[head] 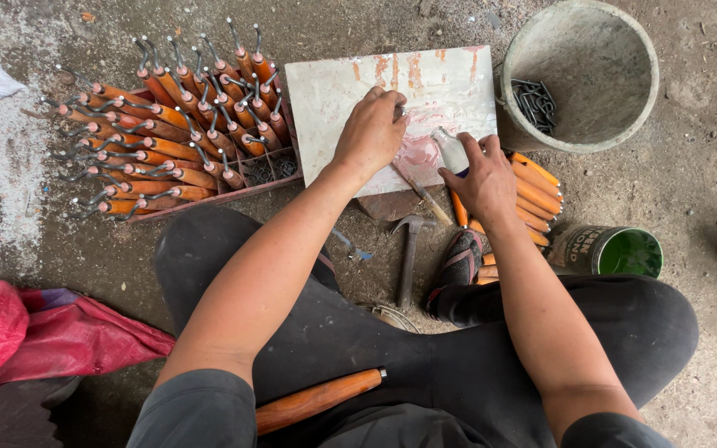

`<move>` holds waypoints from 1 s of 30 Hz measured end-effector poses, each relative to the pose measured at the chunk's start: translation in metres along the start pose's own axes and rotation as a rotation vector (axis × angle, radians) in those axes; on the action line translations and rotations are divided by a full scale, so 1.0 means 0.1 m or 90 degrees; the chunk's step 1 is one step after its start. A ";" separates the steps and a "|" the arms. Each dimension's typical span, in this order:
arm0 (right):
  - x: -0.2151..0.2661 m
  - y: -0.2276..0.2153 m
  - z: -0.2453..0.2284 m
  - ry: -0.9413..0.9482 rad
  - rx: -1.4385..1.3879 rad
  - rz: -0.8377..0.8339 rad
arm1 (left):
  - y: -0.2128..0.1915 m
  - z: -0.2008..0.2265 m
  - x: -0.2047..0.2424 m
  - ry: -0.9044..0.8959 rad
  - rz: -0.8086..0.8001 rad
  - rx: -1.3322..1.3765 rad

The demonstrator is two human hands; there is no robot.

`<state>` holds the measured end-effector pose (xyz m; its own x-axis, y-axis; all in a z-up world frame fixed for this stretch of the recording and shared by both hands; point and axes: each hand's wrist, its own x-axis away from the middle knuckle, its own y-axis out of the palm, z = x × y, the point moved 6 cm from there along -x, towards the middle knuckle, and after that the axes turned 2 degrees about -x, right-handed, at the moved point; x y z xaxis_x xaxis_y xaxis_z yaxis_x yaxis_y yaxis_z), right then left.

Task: The person sits on the floor and assembles orange-handled tools by inserting metal tips into the handles. They apply a pink paste to the tips, use pliers to adjust the metal, and place finished tools into a crate.

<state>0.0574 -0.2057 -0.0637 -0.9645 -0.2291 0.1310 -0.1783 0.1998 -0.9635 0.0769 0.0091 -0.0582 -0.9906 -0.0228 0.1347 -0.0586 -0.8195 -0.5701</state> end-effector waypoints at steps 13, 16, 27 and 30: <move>0.02 -0.06 -0.07 0.008 -0.028 0.011 | 0.05 0.01 -0.01 0.009 -0.023 0.000; 0.00 -0.05 -0.07 0.000 -0.009 0.012 | 0.04 0.01 -0.01 0.018 -0.014 -0.011; 0.01 -0.03 -0.04 0.008 -0.036 0.023 | 0.03 0.02 0.00 0.022 -0.016 -0.005; 0.01 -0.04 -0.06 -0.005 -0.019 0.029 | 0.04 0.04 0.01 0.013 -0.025 -0.003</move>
<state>0.0557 -0.2010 -0.0579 -0.9701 -0.2270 0.0854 -0.1405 0.2390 -0.9608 0.0759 0.0042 -0.0572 -0.9898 0.0211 0.1412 -0.0985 -0.8166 -0.5688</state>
